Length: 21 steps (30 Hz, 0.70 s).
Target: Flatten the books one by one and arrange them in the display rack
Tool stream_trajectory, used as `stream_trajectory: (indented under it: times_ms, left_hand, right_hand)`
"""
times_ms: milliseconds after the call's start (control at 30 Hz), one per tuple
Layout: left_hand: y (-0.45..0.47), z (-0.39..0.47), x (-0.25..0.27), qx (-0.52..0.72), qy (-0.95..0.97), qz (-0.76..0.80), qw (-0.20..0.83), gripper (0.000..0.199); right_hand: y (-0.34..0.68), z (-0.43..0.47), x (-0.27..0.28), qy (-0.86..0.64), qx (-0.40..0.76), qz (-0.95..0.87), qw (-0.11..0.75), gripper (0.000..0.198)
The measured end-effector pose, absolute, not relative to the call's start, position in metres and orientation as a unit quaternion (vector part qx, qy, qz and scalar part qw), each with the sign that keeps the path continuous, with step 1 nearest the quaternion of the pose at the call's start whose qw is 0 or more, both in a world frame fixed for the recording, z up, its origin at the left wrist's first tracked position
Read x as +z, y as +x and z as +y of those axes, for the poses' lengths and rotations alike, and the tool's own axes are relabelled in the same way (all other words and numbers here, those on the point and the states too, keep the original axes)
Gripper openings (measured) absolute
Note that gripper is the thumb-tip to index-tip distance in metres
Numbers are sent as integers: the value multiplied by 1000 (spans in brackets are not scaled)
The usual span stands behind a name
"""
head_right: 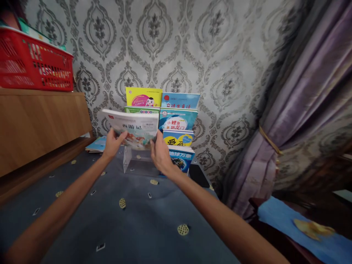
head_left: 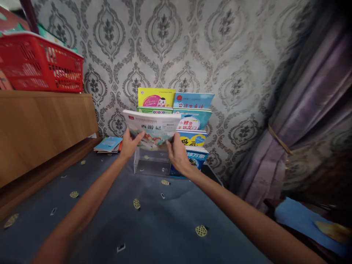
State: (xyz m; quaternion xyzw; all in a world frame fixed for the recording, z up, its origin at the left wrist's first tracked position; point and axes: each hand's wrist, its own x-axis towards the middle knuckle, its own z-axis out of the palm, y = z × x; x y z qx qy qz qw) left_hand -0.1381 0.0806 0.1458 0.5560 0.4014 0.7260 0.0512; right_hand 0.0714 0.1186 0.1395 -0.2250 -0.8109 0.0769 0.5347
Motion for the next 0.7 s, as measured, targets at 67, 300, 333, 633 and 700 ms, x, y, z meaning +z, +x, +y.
stream_trajectory:
  times_ms: [67,300,333,633,700]
  left_hand:
    - [-143,90,163,727,569,383,28,56]
    - [-149,111,178,726,587,358,18,61]
    - [-149,114,176,726,588,357,18,61]
    - [-153,135,170,725,599,339,1,67]
    - [-155,139,170,724,600,339,-3,67]
  right_hand:
    - [66,130,158,-209,51,-808,549,27]
    - [63,153,174,-198,26,-807,555,28]
    - [64,155,172,-201,28,-809,552,28]
    - [64,171,165,-207,41,-809,549,20]
    - [62,175,164,-206,41,-808,550,20]
